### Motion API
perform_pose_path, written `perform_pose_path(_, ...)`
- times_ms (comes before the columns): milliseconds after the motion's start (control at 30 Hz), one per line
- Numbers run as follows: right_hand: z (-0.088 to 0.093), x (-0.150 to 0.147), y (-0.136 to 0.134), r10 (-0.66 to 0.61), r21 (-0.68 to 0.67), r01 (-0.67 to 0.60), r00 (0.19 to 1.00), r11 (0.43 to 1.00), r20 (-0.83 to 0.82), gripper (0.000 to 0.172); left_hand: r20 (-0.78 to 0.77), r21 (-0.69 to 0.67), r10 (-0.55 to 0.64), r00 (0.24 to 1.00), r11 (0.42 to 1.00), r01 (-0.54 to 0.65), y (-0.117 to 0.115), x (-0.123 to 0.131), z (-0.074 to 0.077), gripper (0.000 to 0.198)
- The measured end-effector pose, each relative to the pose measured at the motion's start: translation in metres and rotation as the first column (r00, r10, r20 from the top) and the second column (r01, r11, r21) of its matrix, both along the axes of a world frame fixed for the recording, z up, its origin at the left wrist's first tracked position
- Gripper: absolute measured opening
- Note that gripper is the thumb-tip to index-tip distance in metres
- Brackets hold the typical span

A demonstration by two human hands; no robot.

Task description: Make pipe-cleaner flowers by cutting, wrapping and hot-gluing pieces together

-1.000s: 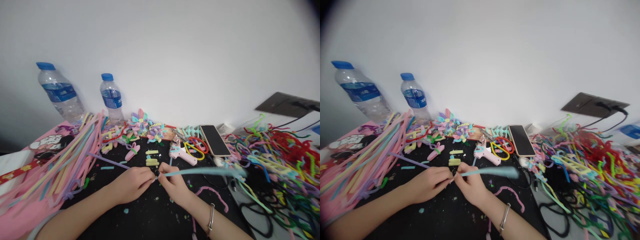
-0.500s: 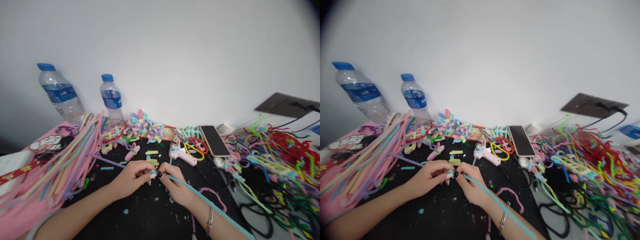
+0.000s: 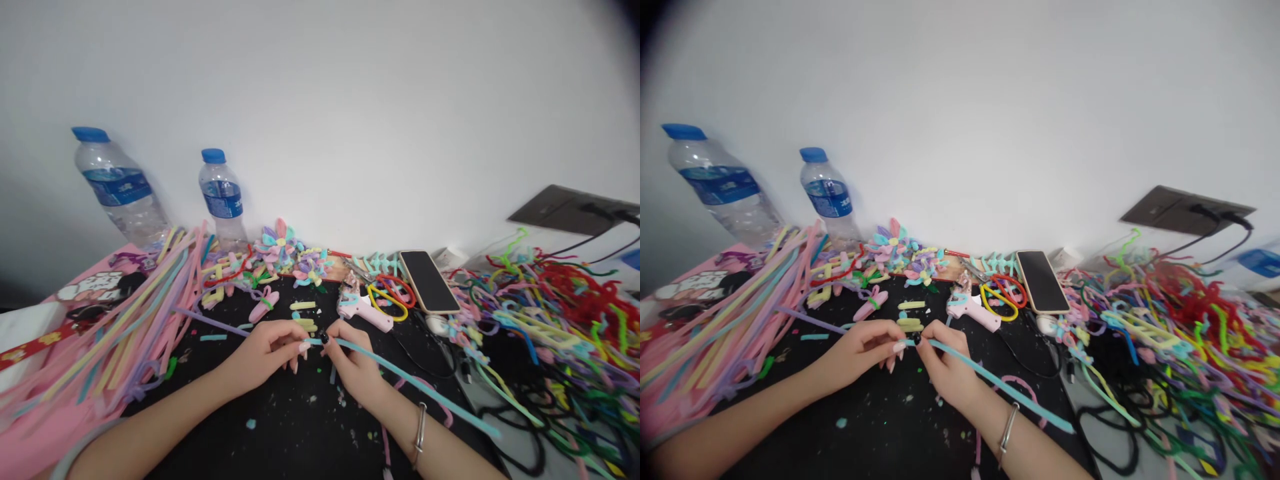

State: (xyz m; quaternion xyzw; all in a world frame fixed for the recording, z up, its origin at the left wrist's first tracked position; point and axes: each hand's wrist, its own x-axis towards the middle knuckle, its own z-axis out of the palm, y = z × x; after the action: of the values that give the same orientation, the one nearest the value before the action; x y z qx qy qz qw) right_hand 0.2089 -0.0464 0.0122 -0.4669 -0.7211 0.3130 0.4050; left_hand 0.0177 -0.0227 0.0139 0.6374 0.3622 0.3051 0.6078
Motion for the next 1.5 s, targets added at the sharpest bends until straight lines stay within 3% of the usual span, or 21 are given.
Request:
perform_pose_path(200,-0.003,0.006,0.004,-0.025,-0.045,0.021,0.995,0.999,-0.095,0.023,-0.014,0.000,0.018,1.000,1.000,-0.018,0.000,-0.001,-0.002,0.016)
perform_pose_path(300,0.002,0.018,0.011,-0.047,0.107,0.050,0.999,0.993,-0.026,0.020,-0.003,-0.004,0.067,0.998,0.998,-0.067,0.002,-0.002,-0.003,0.020)
perform_pose_path(400,0.007,0.037,0.025,-0.215,0.248,0.195,0.975,0.949,0.055,0.023,0.024,-0.019,0.134,0.991,0.991,-0.134,0.005,-0.003,-0.002,0.022)
perform_pose_path(500,0.009,0.058,0.040,-0.435,0.343,0.348,0.874,0.872,0.218,0.023,0.053,-0.074,0.198,0.979,0.978,-0.194,0.007,-0.003,-0.002,0.023)
perform_pose_path(633,0.011,0.082,0.052,-0.514,0.413,0.369,0.795,0.832,0.324,0.028,0.100,-0.203,0.286,0.953,0.944,-0.262,0.008,-0.002,-0.004,0.022)
perform_pose_path(767,0.013,0.095,0.059,-0.623,0.417,0.465,0.637,0.781,0.454,0.028,0.204,-0.309,0.403,0.892,0.891,-0.332,0.008,-0.003,-0.005,0.023)
perform_pose_path(833,0.012,0.097,0.061,-0.630,0.365,0.521,0.544,0.771,0.554,0.026,0.234,-0.349,0.447,0.863,0.868,-0.355,0.008,-0.003,-0.005,0.025)
perform_pose_path(933,0.009,0.097,0.062,-0.570,0.308,0.534,0.441,0.788,0.693,0.039,0.225,-0.371,0.475,0.851,0.849,-0.376,0.009,-0.003,-0.006,0.027)
perform_pose_path(1033,0.006,0.099,0.063,-0.529,0.292,0.517,0.401,0.805,0.748,0.041,0.219,-0.381,0.481,0.849,0.843,-0.379,0.009,-0.002,-0.008,0.029)
perform_pose_path(1267,0.002,0.109,0.066,-0.518,0.316,0.505,0.331,0.803,0.788,0.022,0.253,-0.371,0.450,0.857,0.863,-0.343,0.008,-0.001,-0.004,0.026)
perform_pose_path(1500,0.012,0.112,0.064,-0.708,0.506,0.527,0.308,0.683,0.635,0.026,0.270,-0.364,0.456,0.848,0.864,-0.349,0.009,-0.001,-0.004,0.026)
